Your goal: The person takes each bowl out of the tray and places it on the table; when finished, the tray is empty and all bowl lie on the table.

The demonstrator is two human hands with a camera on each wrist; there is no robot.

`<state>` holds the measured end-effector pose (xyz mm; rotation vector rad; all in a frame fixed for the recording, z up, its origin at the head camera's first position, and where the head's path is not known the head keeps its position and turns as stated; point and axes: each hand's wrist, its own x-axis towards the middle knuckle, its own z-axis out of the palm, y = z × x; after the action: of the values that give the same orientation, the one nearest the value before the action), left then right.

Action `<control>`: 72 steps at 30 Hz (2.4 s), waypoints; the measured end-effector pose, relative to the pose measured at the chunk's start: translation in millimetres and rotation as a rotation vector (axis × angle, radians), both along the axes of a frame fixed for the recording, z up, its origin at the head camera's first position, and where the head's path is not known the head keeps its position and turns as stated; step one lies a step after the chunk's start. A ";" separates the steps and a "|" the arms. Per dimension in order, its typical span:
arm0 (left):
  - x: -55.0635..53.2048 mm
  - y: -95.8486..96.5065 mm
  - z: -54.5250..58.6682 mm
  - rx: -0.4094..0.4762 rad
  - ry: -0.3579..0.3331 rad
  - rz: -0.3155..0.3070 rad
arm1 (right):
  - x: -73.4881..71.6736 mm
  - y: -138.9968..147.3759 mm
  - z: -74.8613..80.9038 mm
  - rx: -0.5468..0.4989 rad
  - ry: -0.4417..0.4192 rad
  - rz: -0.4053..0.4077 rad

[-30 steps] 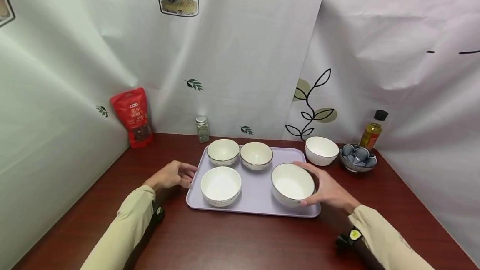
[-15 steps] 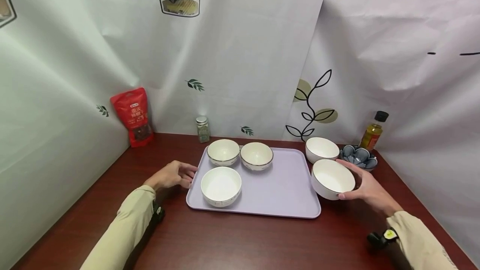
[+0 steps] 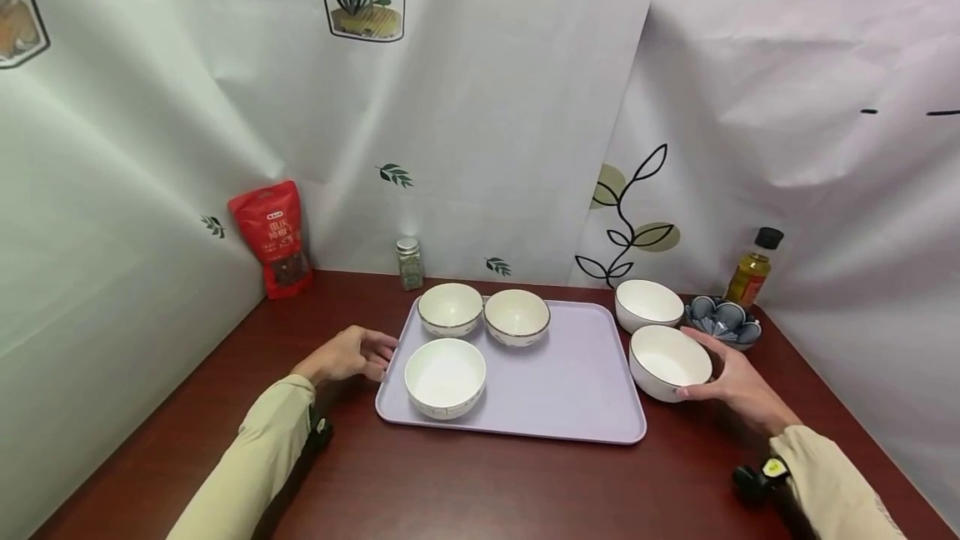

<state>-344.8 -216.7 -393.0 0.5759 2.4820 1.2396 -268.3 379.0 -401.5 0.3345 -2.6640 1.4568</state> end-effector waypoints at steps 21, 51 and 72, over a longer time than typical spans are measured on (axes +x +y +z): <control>-2.7 1.4 -0.8 -0.005 -0.020 0.025 | -0.1 -9.3 19.6 0.310 -0.004 -0.032; 0.3 3.8 4.2 -0.001 -0.003 0.003 | -9.8 -130.1 40.0 0.327 0.155 0.209; -1.1 2.8 3.7 -0.019 -0.014 0.018 | -69.2 -190.6 13.6 0.173 0.028 0.024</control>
<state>-346.0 -213.9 -389.3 0.5395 2.4904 1.2207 -337.4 188.5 -387.9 0.3976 -2.7785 1.2202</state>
